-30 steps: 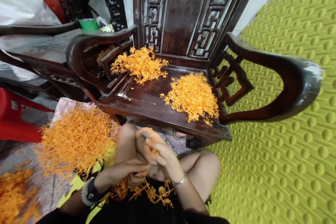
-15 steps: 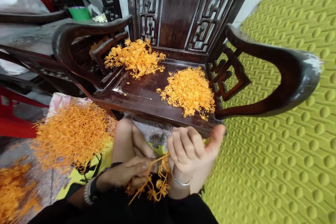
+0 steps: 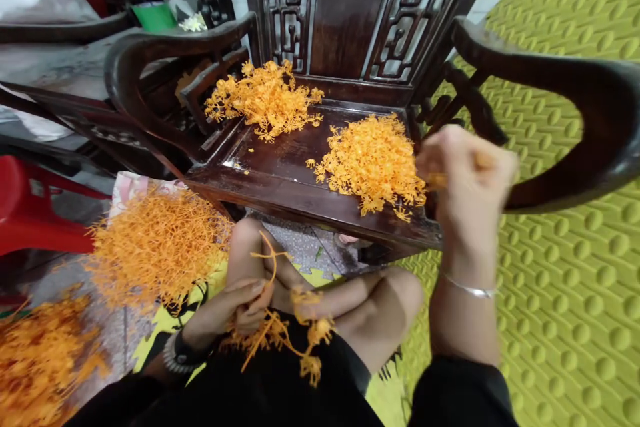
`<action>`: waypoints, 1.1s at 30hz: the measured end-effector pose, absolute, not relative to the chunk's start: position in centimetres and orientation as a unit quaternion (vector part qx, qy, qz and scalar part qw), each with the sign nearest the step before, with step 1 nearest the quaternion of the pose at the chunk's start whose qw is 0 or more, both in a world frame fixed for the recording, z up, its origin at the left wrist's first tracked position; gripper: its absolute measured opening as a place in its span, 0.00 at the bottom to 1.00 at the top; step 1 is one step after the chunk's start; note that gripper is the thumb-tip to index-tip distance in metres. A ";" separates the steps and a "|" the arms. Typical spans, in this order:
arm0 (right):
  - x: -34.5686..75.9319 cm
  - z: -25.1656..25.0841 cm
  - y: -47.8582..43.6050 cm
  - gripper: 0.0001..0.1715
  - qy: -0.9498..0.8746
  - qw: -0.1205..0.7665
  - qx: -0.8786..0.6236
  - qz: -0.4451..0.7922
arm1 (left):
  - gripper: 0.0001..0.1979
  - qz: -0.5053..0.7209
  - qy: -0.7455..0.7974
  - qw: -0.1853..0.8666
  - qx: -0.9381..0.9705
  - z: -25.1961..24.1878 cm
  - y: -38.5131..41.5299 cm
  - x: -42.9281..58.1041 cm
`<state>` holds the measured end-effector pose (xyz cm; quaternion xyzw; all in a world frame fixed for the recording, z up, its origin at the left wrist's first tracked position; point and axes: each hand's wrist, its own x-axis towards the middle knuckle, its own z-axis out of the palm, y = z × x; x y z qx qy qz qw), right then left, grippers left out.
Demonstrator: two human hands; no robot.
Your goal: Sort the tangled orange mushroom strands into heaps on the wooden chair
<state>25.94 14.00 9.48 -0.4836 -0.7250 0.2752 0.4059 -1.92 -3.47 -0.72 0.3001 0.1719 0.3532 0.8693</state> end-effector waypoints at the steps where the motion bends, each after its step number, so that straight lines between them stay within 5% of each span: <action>1: 25.6 9.4 16.2 0.23 -0.713 0.447 -0.511 0.178 | 0.19 0.363 0.168 0.866 0.300 -0.2 -3.2 -1.6; 4: 24.4 7.9 22.8 0.17 -0.701 0.437 -0.564 0.010 | 0.19 0.386 0.165 0.854 0.306 0.6 -2.6 -1.0; 9: 23.2 4.8 25.9 0.18 -0.769 0.305 -0.558 0.072 | 0.18 0.424 0.127 0.842 0.309 0.4 -2.2 -1.2; 12: 22.2 4.7 21.7 0.27 -0.765 0.419 -0.488 0.033 | 0.18 0.453 0.115 0.827 0.312 -0.1 -1.7 -1.2; 15: 20.2 5.0 15.6 0.19 -0.759 0.519 -0.359 0.159 | 0.17 0.474 0.121 0.808 0.329 -0.4 -1.0 -1.2; 20: 17.4 3.6 8.7 0.39 -0.742 0.182 -0.126 0.632 | 0.19 0.507 0.186 0.760 0.361 0.0 -0.4 -2.4; 25: 17.8 2.5 7.9 0.25 -0.701 0.023 -0.071 0.709 | 0.17 0.594 0.335 0.625 0.380 1.1 0.0 -4.9; 29: 17.7 1.8 7.8 0.12 -0.720 0.073 -0.124 0.679 | 0.17 0.611 0.381 0.585 0.372 1.8 0.1 -5.9; 33: 16.1 0.4 7.2 0.27 -0.606 0.233 -0.102 0.754 | 0.18 0.592 0.348 0.631 0.360 1.7 0.1 -5.9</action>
